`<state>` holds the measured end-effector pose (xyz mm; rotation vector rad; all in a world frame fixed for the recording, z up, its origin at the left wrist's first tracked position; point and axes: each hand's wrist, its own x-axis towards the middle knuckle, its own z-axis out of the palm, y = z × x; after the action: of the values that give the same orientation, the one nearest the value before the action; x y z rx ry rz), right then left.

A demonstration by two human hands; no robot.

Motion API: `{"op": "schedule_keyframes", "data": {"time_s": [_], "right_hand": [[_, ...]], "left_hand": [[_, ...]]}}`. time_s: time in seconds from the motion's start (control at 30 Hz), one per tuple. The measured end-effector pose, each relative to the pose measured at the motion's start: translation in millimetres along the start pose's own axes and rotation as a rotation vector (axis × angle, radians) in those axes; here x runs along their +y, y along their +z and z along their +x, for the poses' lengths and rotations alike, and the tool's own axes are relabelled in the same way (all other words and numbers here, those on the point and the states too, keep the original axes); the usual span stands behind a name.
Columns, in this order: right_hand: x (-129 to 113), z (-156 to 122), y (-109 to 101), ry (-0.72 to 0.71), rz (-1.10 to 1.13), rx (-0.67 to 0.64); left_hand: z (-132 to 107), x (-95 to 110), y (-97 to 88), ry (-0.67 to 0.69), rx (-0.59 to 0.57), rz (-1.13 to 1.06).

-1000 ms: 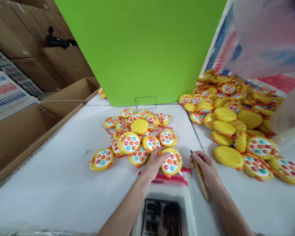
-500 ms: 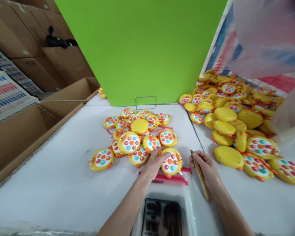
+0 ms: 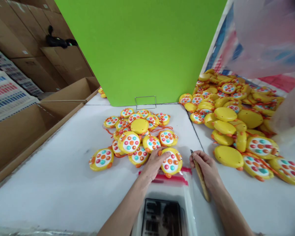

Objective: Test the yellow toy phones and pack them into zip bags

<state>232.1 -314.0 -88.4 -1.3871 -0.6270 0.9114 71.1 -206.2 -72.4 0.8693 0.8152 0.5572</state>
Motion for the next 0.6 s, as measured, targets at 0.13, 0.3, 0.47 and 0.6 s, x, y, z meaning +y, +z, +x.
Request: {"op": "schedule_keyframes", "data": {"time_s": [0.13, 0.3, 0.47, 0.6], "right_hand": [[1, 2, 0, 0.0, 0.0, 0.002], [-9, -4, 6, 0.006, -0.027, 0.004], [-29, -25, 23, -0.074, -0.232, -0.03], [-37, -35, 33, -0.178, -0.402, -0.05]], "left_hand": [[1, -1, -0.3, -0.005, 0.014, -0.018], [-2, 6, 3.1, 0.112, -0.012, -0.165], [-7, 15, 5.7, 0.173, -0.016, -0.27], [-7, 19, 5.6, 0.202, -0.002, -0.295]]}}
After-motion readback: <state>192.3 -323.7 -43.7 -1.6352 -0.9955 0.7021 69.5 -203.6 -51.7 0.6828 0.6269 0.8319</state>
